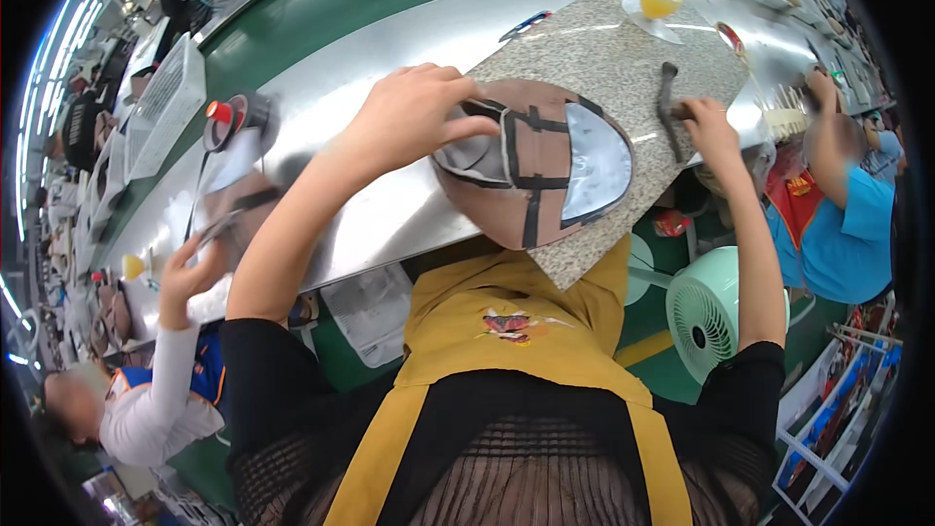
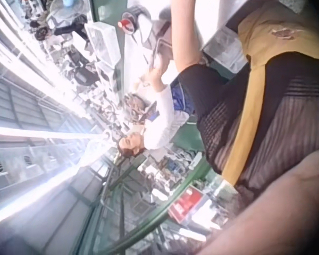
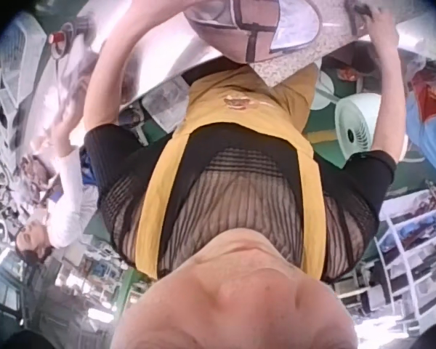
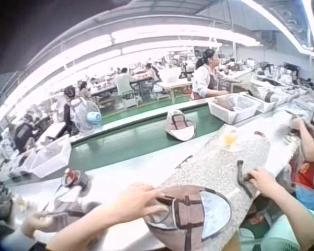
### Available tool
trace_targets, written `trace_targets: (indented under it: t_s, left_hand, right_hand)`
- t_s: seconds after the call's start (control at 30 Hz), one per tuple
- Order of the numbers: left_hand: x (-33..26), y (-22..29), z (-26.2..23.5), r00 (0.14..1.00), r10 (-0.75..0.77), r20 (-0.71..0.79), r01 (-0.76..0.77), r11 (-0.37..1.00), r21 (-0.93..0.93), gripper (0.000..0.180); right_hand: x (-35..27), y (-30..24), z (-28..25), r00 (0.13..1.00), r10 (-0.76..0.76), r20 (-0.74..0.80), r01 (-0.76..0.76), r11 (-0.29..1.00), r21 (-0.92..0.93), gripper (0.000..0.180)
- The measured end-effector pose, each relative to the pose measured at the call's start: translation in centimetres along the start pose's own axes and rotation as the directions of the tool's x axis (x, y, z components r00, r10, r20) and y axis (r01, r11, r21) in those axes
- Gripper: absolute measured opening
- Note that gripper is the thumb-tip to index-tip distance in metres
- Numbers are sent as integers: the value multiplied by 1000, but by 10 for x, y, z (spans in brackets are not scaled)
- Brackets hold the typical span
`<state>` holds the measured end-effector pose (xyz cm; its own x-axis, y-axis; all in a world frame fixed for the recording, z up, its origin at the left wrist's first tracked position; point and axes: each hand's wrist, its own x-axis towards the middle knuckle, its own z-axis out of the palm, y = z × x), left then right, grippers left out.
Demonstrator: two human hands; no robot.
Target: The person assembles slipper shoes on a factory assembly line. They apply glue to the sole of the slipper using a yellow bottle, then use a hammer to secure the upper part to the sole. The process is repeated for a second slipper.
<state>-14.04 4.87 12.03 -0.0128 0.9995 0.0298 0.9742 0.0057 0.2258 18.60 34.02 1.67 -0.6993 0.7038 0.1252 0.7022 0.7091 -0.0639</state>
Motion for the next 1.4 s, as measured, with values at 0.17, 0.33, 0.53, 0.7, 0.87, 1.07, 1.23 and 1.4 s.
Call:
trace_targets:
  t_s: [0.17, 0.33, 0.53, 0.7, 0.87, 1.07, 1.23, 1.4]
  left_hand:
    - [-61, -1, 10, 973, 225, -47, -218, 969, 113, 32]
    - [-61, -3, 22, 959, 250, -137, -229, 961, 153, 23]
    - [-42, 21, 0, 918, -258, -300, -48, 681, -730, 21]
    - [-28, 29, 11, 841, -477, -256, -153, 243, -958, 26]
    - [-22, 65, 24, 842, -450, -296, -287, 91, -954, 27]
    - [-23, 106, 33, 810, -470, -351, -364, 66, -929, 37]
    - [-22, 108, 32, 816, -488, -309, -396, -83, -914, 31]
    - [-26, 74, 28, 835, -493, -244, -379, -193, -905, 34]
  right_hand:
    - [-15, -30, -36, 981, -98, -170, 141, 955, 260, 37]
    - [-61, -99, -61, 990, -92, -110, 141, 767, 626, 31]
    - [-113, -112, -68, 947, 265, -183, 76, 369, 926, 24]
    - [-122, -153, -67, 968, 181, -172, 134, 202, 970, 23]
    - [-113, -212, -91, 970, 16, -241, 229, 264, 937, 57]
    - [-96, -242, -77, 919, 123, -376, 274, 487, 830, 68]
    - [-93, -223, -80, 941, 222, -257, 178, 322, 930, 38]
    - [-69, -159, -47, 938, 334, -93, 69, 84, 994, 29]
